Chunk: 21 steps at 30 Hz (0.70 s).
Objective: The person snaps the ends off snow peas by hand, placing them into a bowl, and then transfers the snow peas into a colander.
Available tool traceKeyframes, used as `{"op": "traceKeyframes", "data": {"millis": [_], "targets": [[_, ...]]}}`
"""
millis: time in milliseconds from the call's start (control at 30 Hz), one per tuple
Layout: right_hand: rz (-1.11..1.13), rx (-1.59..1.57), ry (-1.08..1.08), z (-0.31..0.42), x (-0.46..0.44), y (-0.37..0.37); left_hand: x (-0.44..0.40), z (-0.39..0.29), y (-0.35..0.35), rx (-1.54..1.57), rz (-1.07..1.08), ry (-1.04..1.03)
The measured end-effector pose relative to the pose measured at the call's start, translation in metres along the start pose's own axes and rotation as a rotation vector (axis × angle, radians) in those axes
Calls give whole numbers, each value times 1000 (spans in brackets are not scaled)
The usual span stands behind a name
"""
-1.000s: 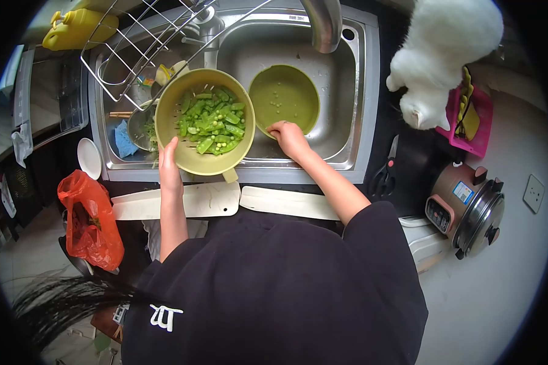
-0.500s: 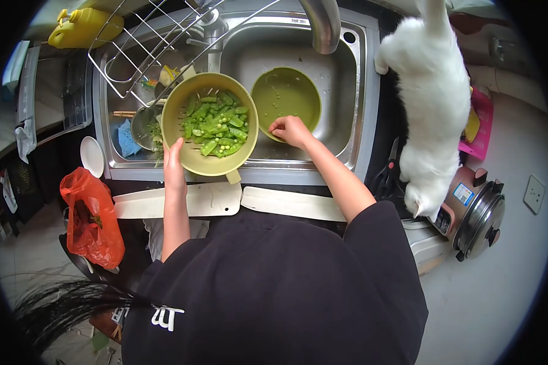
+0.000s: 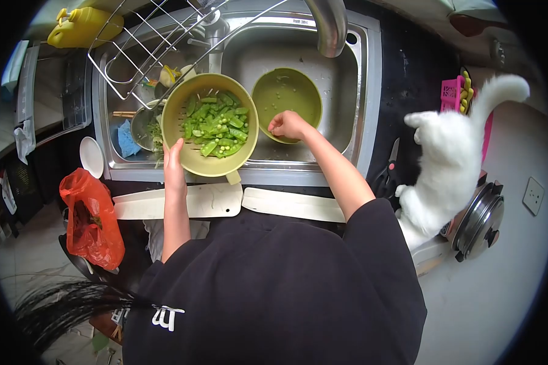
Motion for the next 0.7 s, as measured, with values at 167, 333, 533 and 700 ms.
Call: {"op": "traceKeyframes", "data": {"millis": [167, 333, 533, 700], "targets": [[-30, -370, -36, -13, 9, 16, -2, 3, -1, -20, 11, -14], [-243, -448, 93, 89, 86, 40, -8, 6, -5, -47, 22, -83], [-326, -49, 583, 221, 146, -4, -6, 11, -9, -55, 52, -57], [-571, 628, 827, 235, 154, -59, -5, 19, -33, 8, 196, -42]]}}
Point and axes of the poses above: each hand's wrist, its own x-axis away from the middle knuckle, its own y-axis out of the back of the hand, z = x × y, the point moved 7 cm from there along -x, towards the middle knuckle, and after that the axes turned 10 degrees about -x, right-handed, at the moved point
